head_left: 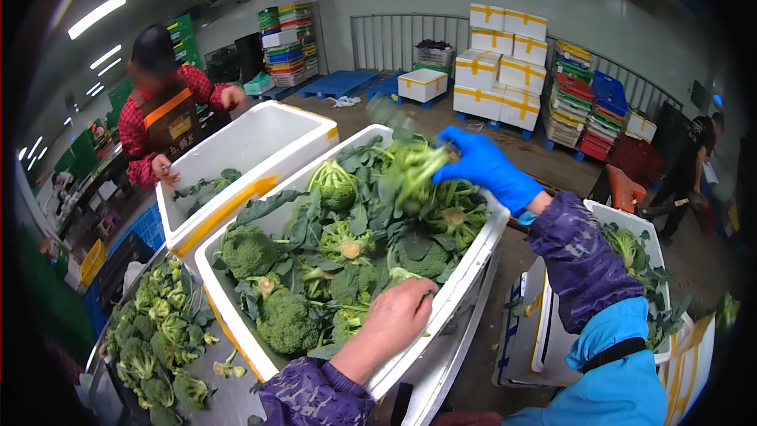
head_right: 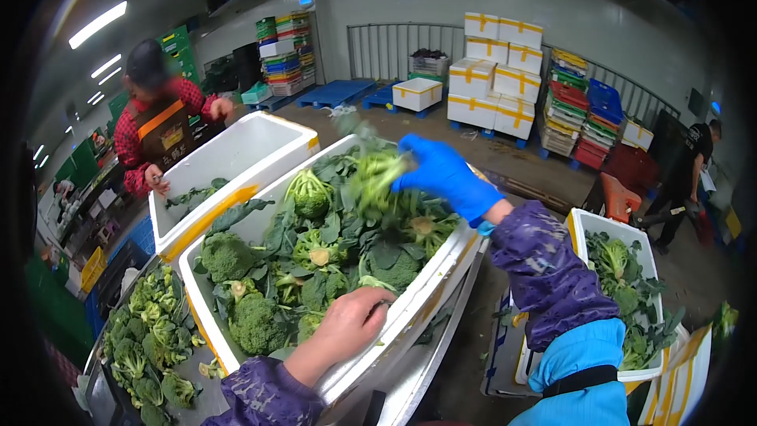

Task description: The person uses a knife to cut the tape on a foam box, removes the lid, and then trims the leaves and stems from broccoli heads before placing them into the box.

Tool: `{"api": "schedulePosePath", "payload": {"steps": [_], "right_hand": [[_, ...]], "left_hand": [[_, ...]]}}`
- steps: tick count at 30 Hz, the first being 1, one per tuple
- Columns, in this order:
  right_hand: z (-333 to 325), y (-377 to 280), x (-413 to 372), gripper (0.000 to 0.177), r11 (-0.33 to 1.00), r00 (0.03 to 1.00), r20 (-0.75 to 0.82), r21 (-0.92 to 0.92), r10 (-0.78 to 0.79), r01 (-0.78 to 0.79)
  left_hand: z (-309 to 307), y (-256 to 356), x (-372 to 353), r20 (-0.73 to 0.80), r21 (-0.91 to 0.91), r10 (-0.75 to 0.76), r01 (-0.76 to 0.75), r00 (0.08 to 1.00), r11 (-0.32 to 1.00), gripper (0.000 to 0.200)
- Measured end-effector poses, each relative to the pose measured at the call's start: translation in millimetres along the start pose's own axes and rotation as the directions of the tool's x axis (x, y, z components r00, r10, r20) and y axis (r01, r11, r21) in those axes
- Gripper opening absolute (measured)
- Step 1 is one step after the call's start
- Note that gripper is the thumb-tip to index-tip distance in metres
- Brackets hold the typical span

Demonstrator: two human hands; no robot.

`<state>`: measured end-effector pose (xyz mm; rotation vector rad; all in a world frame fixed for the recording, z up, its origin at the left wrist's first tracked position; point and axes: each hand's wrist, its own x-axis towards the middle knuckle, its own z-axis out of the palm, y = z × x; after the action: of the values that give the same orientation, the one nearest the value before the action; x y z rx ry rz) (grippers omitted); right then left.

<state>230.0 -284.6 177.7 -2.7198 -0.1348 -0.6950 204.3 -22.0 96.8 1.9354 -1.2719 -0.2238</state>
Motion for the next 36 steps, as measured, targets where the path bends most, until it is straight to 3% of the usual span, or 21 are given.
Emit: {"api": "schedulePosePath", "payload": {"steps": [1, 2, 3, 4, 7, 9, 10, 11, 12, 14, 16, 18, 20, 24, 27, 30, 32, 33, 36], "right_hand": [[-14, 2, -5, 0.049, 0.954, 0.982, -0.083, 0.264, 0.172, -0.144], [-31, -5, -9, 0.047, 0.823, 0.929, -0.126, 0.517, 0.347, -0.238], [-49, -14, -22, 0.042, 0.685, 0.906, -0.073, 0.68, 0.417, -0.261], [-58, -8, -34, 0.037, 0.661, 0.903, -0.088, 0.712, 0.421, -0.239], [-52, 18, -78, 0.027, 0.389, 0.8, -0.061, 0.894, 0.596, -0.222], [-41, 18, -111, 0.029, 0.013, 0.791, 0.056, 0.997, 0.609, -0.08], [-31, 22, -129, 0.029, 0.02, 0.818, -0.011, 1.0, 0.576, 0.0], [-19, 21, -144, 0.027, -0.001, 0.776, -0.015, 1.0, 0.631, 0.02], [5, 51, -162, 0.03, -0.163, 0.801, 0.049, 0.985, 0.596, 0.061], [15, 26, -184, 0.036, -0.004, 0.699, -0.05, 0.997, 0.714, 0.075], [18, 20, -198, 0.036, -0.007, 0.707, -0.039, 0.998, 0.706, 0.061], [16, 11, -211, 0.036, -0.021, 0.73, -0.017, 0.999, 0.683, 0.043], [14, -1, -222, 0.036, -0.02, 0.757, 0.01, 1.0, 0.653, 0.004], [17, -24, -229, 0.037, -0.038, 0.816, 0.09, 0.996, 0.571, -0.084], [24, -40, -234, 0.037, -0.086, 0.842, 0.151, 0.988, 0.518, -0.125], [29, -52, -241, 0.038, -0.117, 0.845, 0.177, 0.984, 0.505, -0.136], [33, -53, -247, 0.038, -0.145, 0.834, 0.182, 0.982, 0.521, -0.123], [42, -44, -254, 0.038, -0.278, 0.799, 0.26, 0.953, 0.542, -0.121], [20, -55, -250, 0.038, -0.209, 0.769, 0.221, 0.971, 0.6, -0.116]], "left_hand": [[0, 0, -1, -0.008, -0.002, 0.001, -0.001, 1.0, 1.0, 0.021], [-1, 0, 0, -0.018, -0.001, 0.007, -0.007, 1.0, 1.0, 0.022], [1, -3, 1, -0.028, 0.016, 0.031, -0.031, 0.999, 0.999, 0.022], [1, -5, 0, -0.021, 0.019, 0.063, -0.062, 0.998, 0.998, 0.022], [0, -4, 0, -0.02, 0.006, 0.028, -0.028, 0.999, 1.0, 0.022], [1, -5, 1, -0.041, 0.02, 0.045, -0.045, 0.998, 0.999, 0.021], [1, -4, 2, -0.04, 0.025, 0.052, -0.051, 0.998, 0.998, 0.02], [1, -2, 1, -0.05, 0.021, 0.049, -0.048, 0.998, 0.999, 0.02], [1, 0, 1, -0.06, 0.015, 0.042, -0.041, 0.997, 0.999, 0.019], [-3, 10, 0, -0.051, 0.016, -0.006, 0.007, 0.999, 1.0, 0.019], [-2, 4, 1, -0.022, -0.06, -0.064, 0.062, 0.998, 0.996, 0.017], [-4, -5, 0, -0.073, 0.208, -0.033, 0.047, 0.997, 0.977, 0.017], [-3, -3, 3, -0.252, -0.084, 0.068, -0.092, 0.965, 0.992, 0.02], [-14, 38, -5, -0.453, -0.076, 0.064, -0.11, 0.889, 0.991, 0.033], [8, 85, -21, -0.325, 0.12, 0.363, -0.343, 0.873, 0.932, 0.047], [43, 115, -42, -0.15, 0.287, 0.533, -0.479, 0.833, 0.83, 0.047], [64, 109, -51, -0.057, 0.331, 0.621, -0.572, 0.781, 0.75, 0.043], [70, 109, -57, -0.006, 0.3, 0.594, -0.565, 0.805, 0.769, 0.041], [69, 106, -59, 0.08, 0.276, 0.61, -0.605, 0.789, 0.747, 0.044]]}}
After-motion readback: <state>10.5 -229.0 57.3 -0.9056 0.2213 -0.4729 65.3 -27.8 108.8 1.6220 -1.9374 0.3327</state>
